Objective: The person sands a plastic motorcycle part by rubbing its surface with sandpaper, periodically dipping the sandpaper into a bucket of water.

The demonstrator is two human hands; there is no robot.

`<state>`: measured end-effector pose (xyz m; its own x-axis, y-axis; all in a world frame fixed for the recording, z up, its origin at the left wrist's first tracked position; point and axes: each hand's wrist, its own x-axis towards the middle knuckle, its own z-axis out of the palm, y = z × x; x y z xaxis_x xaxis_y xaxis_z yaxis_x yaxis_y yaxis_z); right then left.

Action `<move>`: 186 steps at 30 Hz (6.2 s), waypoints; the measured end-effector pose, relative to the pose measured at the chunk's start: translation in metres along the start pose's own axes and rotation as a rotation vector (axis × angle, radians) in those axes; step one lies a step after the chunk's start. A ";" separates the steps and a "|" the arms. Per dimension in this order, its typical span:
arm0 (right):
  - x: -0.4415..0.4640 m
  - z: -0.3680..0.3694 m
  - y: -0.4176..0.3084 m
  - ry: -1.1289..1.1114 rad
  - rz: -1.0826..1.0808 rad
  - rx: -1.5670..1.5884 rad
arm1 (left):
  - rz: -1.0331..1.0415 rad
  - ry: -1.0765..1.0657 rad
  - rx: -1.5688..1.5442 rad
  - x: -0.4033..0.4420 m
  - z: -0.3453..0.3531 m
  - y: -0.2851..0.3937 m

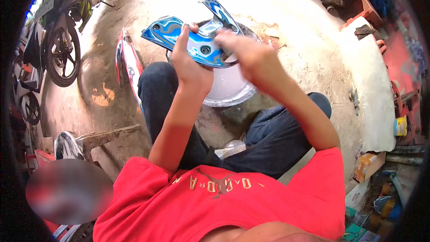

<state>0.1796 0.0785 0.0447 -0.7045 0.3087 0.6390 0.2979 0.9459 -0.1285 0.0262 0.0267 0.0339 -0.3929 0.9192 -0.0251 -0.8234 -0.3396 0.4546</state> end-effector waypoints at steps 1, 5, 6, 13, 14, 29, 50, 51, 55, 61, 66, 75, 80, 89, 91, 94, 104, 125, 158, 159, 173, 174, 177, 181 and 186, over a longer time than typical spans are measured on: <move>0.002 -0.002 0.013 0.006 0.173 -0.011 | 0.002 0.005 -0.010 -0.001 0.001 0.000; -0.001 0.002 -0.002 0.020 0.121 0.002 | 0.004 -0.044 -0.015 -0.003 -0.002 -0.002; -0.002 0.005 -0.021 0.070 -0.019 0.044 | 0.011 -0.065 -0.011 -0.002 -0.007 -0.001; -0.006 -0.004 0.018 -0.133 0.370 -0.003 | 0.004 0.018 -0.009 -0.009 -0.003 0.000; -0.012 0.005 0.009 -0.030 0.213 -0.032 | 0.013 0.022 0.000 -0.004 -0.005 0.000; 0.004 -0.001 0.021 -0.111 0.376 0.140 | 0.024 0.009 0.069 -0.005 -0.001 -0.001; -0.005 0.007 0.028 0.039 0.203 0.014 | 0.025 0.033 0.286 0.001 -0.005 0.017; -0.004 0.011 0.011 0.053 0.062 0.037 | 0.035 0.022 0.272 0.006 -0.006 0.017; -0.005 0.014 0.002 0.032 0.030 0.013 | 0.039 0.115 0.276 0.002 -0.006 0.022; -0.018 0.010 -0.003 0.026 0.303 -0.026 | 0.108 0.075 0.211 0.004 -0.012 0.039; -0.009 0.001 0.009 0.193 0.243 0.065 | 0.119 0.077 0.187 0.000 -0.010 0.051; 0.007 -0.011 0.035 0.341 0.980 0.850 | -0.108 -0.060 0.301 0.000 -0.013 0.044; 0.001 -0.010 0.028 0.284 1.066 1.373 | -0.254 -0.073 0.334 0.001 -0.018 0.043; -0.022 0.021 0.010 0.422 1.200 1.393 | -0.316 -0.149 -0.025 -0.003 -0.036 0.020; -0.025 0.020 -0.003 0.337 1.279 1.349 | -0.251 -0.050 0.054 -0.008 -0.036 0.012; -0.031 0.020 0.003 0.328 1.307 1.321 | -0.186 0.016 0.118 -0.006 -0.047 0.014; -0.024 0.007 0.036 0.440 1.002 0.891 | -0.312 -0.036 0.356 -0.013 -0.056 0.039; -0.013 0.052 0.032 -0.120 0.316 0.141 | -0.454 -0.117 0.319 -0.026 -0.056 0.029; -0.019 0.050 0.001 -0.108 0.075 0.127 | -0.423 -0.121 0.286 -0.016 -0.061 0.013; -0.022 0.053 0.023 -0.126 0.140 0.131 | -0.427 -0.126 0.301 -0.018 -0.056 0.015; -0.022 0.050 0.029 -0.180 0.208 0.071 | -0.446 -0.057 0.280 -0.024 -0.046 0.013; -0.023 0.051 0.007 -0.161 0.120 0.139 | -0.455 -0.066 0.255 -0.021 -0.053 0.012; -0.019 0.044 -0.005 -0.080 -0.026 0.047 | -0.487 -0.099 0.317 -0.017 -0.063 0.015; -0.018 0.043 0.047 -0.161 0.274 0.056 | -0.463 -0.078 0.331 -0.025 -0.042 0.015; -0.019 0.043 0.001 -0.045 -0.058 0.055 | -0.481 -0.077 0.291 -0.021 -0.057 0.014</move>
<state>0.1656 0.0781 0.0000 -0.7481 0.2565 0.6120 0.2211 0.9659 -0.1346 -0.0003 -0.0084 -0.0097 0.0389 0.9724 -0.2302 -0.7515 0.1803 0.6346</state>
